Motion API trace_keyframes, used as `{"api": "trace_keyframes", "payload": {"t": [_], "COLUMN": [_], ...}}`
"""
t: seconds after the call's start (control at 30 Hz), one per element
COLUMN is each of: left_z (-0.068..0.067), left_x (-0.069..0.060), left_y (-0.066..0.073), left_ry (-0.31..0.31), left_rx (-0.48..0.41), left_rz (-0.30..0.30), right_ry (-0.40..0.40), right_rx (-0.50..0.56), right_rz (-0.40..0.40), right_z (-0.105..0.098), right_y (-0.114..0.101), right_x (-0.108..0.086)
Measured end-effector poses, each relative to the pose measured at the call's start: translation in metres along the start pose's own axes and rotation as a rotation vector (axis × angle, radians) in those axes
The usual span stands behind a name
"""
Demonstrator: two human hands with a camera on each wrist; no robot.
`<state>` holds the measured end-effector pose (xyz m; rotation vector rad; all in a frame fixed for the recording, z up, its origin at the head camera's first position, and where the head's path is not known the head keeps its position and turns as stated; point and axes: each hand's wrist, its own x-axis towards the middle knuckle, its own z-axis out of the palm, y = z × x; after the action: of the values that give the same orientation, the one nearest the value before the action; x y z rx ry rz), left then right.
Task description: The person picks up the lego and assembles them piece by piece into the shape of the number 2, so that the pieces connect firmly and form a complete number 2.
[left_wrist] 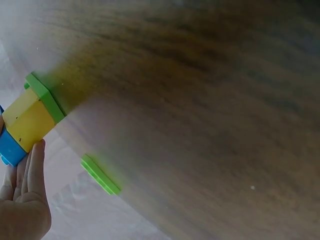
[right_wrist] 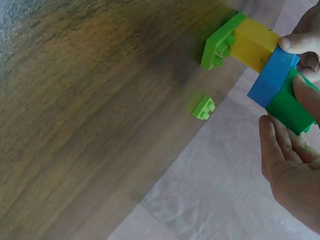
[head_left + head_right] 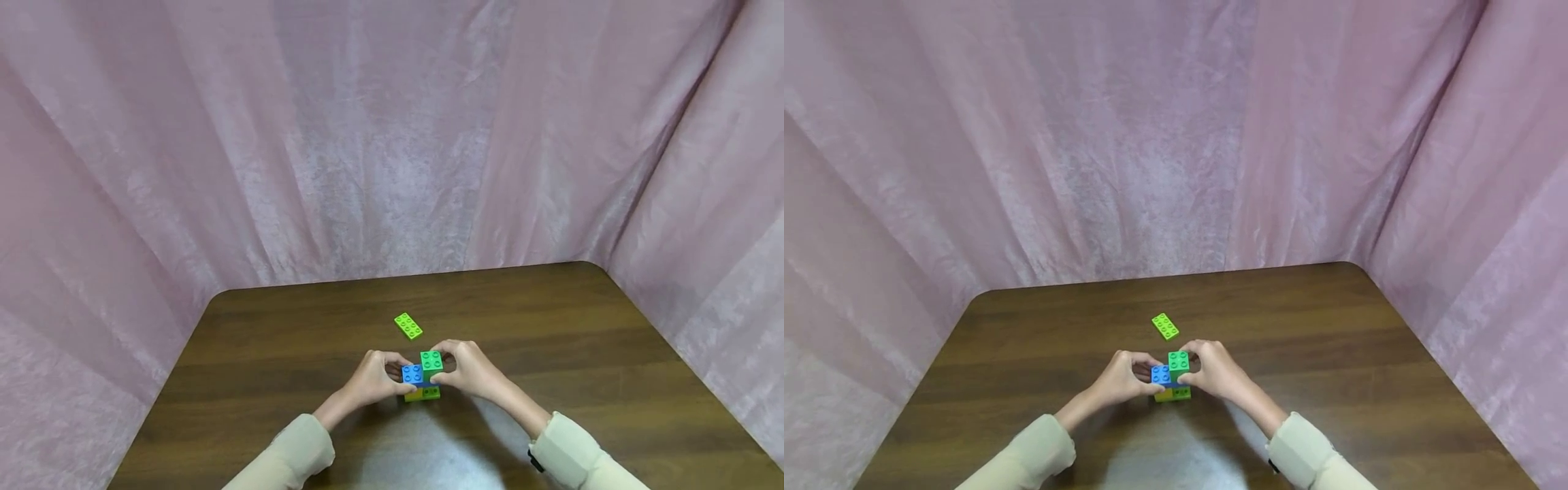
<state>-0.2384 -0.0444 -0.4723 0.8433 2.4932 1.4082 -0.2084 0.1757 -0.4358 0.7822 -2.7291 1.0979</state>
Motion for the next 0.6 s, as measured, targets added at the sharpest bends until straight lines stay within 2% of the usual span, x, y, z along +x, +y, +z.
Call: {"api": "trace_keyframes", "payload": {"t": [0.3,0.43,0.6], "left_z": [-0.0010,-0.0027,0.0000], "left_x": [-0.0043,-0.0045,-0.0038], "left_y": [0.0021,0.0031,0.0043], "left_ry": [0.003,0.019,0.019], "left_rx": [-0.018,-0.021,-0.030], "left_rz": [-0.020,-0.031,-0.038], "right_ry": [0.014,-0.002,-0.026], "right_rx": [0.085,0.117,0.101], "right_rz": [0.118,0.131,0.139], "right_z": [0.0067,0.0056,0.0017], "right_y": [-0.0046,-0.0048,-0.0042], "right_x": [-0.0003,0.0017,0.0020]}}
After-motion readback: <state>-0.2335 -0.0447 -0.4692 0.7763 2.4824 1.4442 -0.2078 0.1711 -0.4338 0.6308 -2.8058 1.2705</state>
